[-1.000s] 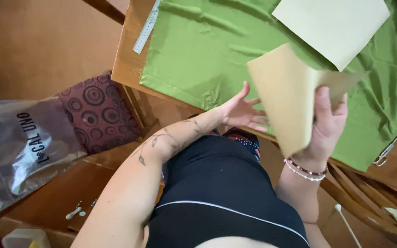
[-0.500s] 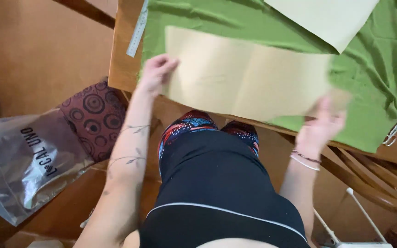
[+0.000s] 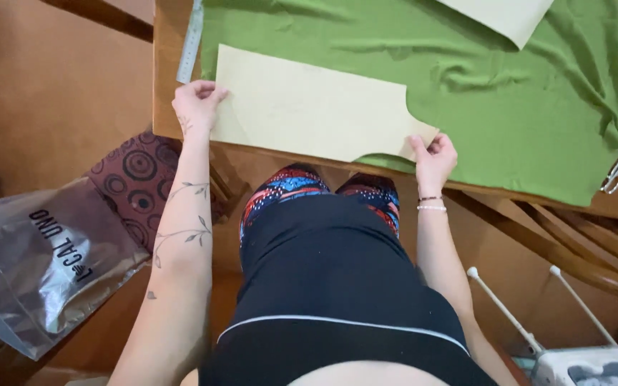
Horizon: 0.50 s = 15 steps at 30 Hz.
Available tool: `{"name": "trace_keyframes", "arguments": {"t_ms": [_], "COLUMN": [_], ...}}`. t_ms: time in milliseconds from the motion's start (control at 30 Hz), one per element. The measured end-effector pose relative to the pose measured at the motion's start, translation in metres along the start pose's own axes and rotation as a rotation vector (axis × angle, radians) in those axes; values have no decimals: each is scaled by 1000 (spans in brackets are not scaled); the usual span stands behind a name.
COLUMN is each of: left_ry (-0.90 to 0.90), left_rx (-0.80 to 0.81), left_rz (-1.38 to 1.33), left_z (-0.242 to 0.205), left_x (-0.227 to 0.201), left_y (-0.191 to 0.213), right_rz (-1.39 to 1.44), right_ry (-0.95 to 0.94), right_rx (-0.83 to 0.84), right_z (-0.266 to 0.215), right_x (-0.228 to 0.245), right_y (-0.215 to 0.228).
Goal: The person smooths a green fabric on a wooden table, then places a paper pattern on top of it. They repeatedly adjust the fabric and the pattern, aligning them for a sewing task.
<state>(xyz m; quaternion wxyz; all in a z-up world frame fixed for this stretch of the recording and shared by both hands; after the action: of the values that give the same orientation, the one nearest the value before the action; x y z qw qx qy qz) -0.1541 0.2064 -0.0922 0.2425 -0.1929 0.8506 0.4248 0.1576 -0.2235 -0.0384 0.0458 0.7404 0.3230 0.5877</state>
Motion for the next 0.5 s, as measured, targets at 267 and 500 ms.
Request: {"name": "trace_keyframes", "arguments": {"t_ms": [267, 500], "left_ry": [-47, -21], "left_rx": [-87, -59], "left_rz": [72, 109], "left_z": [-18, -24], "left_x": [-23, -38], "left_y": [14, 25], "right_rz": [-67, -181], "right_ry": [-50, -62], "right_rx": [49, 49], "right_z": [-2, 5], "right_x": [7, -1], "right_y": [-1, -5]}}
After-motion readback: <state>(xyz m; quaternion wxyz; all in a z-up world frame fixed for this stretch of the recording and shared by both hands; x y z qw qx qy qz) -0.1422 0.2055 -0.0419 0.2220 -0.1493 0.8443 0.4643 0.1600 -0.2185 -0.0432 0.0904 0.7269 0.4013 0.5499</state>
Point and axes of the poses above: each hand's wrist, its own z-axis towards the middle knuckle, its own y-axis out of the back of the hand, x = y × z, the point moved 3 cm from there along z, towards the middle knuckle, and after that the axes turned 6 degrees about x, right-handed, at the moved point
